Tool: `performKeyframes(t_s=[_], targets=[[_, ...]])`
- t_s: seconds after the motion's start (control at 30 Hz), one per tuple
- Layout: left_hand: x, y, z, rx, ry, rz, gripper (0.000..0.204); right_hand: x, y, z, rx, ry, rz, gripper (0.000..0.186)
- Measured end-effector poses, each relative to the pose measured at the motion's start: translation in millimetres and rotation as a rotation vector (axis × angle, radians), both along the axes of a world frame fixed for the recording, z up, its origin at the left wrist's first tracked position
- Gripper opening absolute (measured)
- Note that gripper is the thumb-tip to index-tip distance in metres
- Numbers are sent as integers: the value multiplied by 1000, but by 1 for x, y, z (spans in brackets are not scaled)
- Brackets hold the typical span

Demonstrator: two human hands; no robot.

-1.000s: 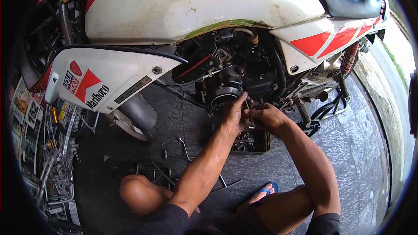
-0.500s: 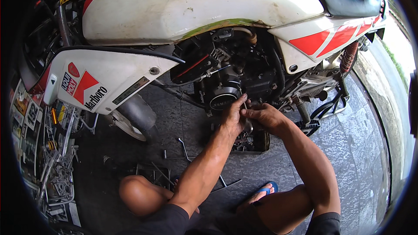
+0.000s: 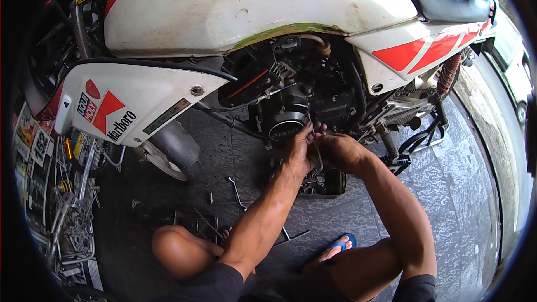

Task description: The person installs a cylinder block onto a motorcycle engine, tightens its fasteners using a wrench, selects tools from a metal tray, and tightens bolts on the engine casing using wrenches.

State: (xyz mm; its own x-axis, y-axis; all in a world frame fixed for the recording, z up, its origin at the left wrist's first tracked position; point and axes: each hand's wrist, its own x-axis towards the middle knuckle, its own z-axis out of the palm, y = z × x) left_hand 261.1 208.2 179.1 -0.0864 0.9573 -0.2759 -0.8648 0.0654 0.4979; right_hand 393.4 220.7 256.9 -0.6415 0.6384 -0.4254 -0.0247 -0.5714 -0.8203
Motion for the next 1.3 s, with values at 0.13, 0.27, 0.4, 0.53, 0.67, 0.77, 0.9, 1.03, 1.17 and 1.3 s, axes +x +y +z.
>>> performKeyframes(t_s=[0.13, 0.27, 0.4, 0.53, 0.67, 0.77, 0.9, 1.03, 1.17, 1.3], targets=[[3, -3, 11, 34, -29, -11, 29, 7, 8, -5, 173, -94, 95, 24], [7, 17, -6, 156, -204, 3, 29, 13, 3, 8, 454, -318, 118, 33], [18, 29, -9, 115, -475, 127, 21, 31, 2, 28, 683, -518, 337, 37], [25, 29, -6, 167, -518, 192, 20, 39, -5, 44, 790, -604, 384, 34], [30, -3, -15, 93, -421, 81, 25, 42, -7, 47, 917, -784, 465, 38], [45, -20, -41, -40, -307, 67, 35, 46, 4, 6, 887, -938, 572, 29], [22, -17, -147, -269, -210, -43, 39, 15, -16, 22, 791, -936, 735, 29], [20, -28, -175, -781, 433, -223, 48, 14, -11, 2, 1035, -729, 413, 32], [-9, -37, -183, -560, 471, -32, 42, -26, -15, 0, 978, -581, 185, 35], [-16, -42, -58, -44, 302, 243, 29, -38, -9, -12, 1141, -571, 57, 34]])
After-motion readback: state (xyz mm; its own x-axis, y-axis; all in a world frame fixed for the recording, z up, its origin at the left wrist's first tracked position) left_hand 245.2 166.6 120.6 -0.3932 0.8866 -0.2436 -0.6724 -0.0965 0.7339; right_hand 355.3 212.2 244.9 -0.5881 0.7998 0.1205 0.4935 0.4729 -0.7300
